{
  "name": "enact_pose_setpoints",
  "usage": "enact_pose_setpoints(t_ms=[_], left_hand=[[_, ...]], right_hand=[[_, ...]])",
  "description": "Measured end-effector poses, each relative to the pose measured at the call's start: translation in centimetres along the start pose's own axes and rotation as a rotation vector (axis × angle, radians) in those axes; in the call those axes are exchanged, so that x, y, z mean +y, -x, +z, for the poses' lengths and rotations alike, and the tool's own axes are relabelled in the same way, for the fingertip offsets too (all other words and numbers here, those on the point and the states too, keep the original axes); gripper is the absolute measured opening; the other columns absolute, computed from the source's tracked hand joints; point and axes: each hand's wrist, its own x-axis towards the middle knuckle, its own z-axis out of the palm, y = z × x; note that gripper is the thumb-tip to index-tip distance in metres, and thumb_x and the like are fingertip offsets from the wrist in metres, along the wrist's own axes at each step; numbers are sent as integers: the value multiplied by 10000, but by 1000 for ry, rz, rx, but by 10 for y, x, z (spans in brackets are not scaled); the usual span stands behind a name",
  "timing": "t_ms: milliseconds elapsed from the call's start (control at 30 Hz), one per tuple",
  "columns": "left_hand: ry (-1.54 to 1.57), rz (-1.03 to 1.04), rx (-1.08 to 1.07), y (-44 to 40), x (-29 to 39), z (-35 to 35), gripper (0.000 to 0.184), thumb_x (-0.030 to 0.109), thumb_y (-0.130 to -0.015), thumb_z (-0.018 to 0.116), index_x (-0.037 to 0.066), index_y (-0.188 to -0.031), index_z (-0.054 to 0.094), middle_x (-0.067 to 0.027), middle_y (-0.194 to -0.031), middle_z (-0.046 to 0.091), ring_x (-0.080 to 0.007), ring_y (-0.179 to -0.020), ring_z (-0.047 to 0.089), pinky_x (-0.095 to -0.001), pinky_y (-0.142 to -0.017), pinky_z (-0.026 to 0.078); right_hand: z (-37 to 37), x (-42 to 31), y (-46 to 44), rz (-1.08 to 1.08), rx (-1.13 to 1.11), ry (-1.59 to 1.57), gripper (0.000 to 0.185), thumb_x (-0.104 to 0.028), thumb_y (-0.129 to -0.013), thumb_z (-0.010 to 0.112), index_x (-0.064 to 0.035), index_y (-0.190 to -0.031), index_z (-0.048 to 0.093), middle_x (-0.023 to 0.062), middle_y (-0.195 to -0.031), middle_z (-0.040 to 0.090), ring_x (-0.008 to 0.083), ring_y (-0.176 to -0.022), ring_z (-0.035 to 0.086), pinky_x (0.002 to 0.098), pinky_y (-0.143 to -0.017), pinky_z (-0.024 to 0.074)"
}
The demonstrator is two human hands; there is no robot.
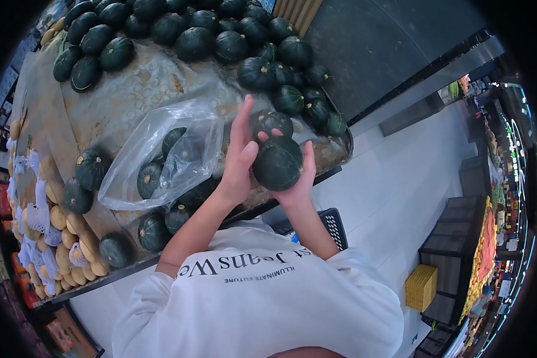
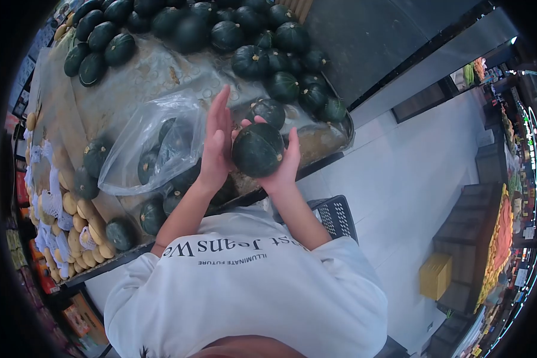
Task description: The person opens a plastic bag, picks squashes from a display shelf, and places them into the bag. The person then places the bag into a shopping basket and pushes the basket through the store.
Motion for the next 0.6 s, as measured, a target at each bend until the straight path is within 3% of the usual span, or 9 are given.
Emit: enact_pose_setpoints(t_ms=[100,167,233,333,400,433,500,567,600], left_hand=[[-114,53,-31,-3,3,-1,594,300,-920,428,31,-1419,248,-203,-1441,298,-242,-1351,268,-363,-1061,251],[12,18,-153,-7,-16,-33,519,200,-933,452,20,-1396,302,-203,-1394,379,-228,-1306,353,-341,-1014,339],[-9,-161,-66,-3,-23,-41,472,122,-927,469,4,-1367,345,-199,-1329,452,-215,-1253,417,-327,-961,396],[-148,-266,-17,5,-20,-34,572,89,-898,538,15,-1391,259,-194,-1410,327,-267,-1299,348,-380,-1034,320],[-287,258,-98,6,-43,-23,670,79,-884,555,43,-1429,167,-155,-1465,229,-295,-1335,279,-413,-1094,224],[-443,214,-170,5,-43,-25,738,204,-895,551,93,-1450,78,-121,-1505,112,-308,-1358,214,-438,-1091,211],[499,-520,46,-4,-19,-26,701,316,-911,494,118,-1456,100,-122,-1506,114,-307,-1367,188,-445,-1098,186],[473,-689,-88,13,-31,-10,653,497,-917,368,143,-1442,207,-149,-1471,227,-323,-1333,277,-460,-1080,243],[639,-778,-97,13,-33,-13,644,501,-917,367,133,-1429,238,-158,-1441,278,-331,-1300,326,-465,-1058,278]], right_hand=[[2,1,-2,16,-15,-112,647,-571,-921,222,-76,-1270,451,148,-1271,500,345,-1152,491,530,-973,382],[8,2,-5,10,55,-177,631,-567,-921,242,-77,-1250,465,148,-1254,508,362,-1134,498,558,-955,384],[-1,-4,-7,-25,-9,-145,608,-542,-924,258,-83,-1268,459,140,-1283,495,366,-1174,465,540,-989,359],[-2,-14,-9,-69,1,-110,608,-553,-922,262,-81,-1244,470,138,-1254,509,362,-1165,474,554,-986,353],[-2,-20,-9,-107,12,-86,629,-566,-919,261,-68,-1242,469,143,-1243,515,352,-1157,484,550,-979,360],[-2,-23,-10,-132,2,-70,644,-569,-918,262,-58,-1256,460,146,-1252,511,346,-1164,481,535,-983,365],[-2,-25,-9,-249,-11,97,668,-562,-924,252,-38,-1304,414,157,-1308,464,340,-1216,433,496,-1019,335],[-2,-25,-6,-431,-17,402,691,-542,-938,230,-16,-1373,340,174,-1401,379,340,-1307,343,449,-1084,267],[-1,-24,-3,-517,-69,574,706,-549,-937,230,-13,-1390,301,173,-1427,333,333,-1330,302,440,-1098,231]])
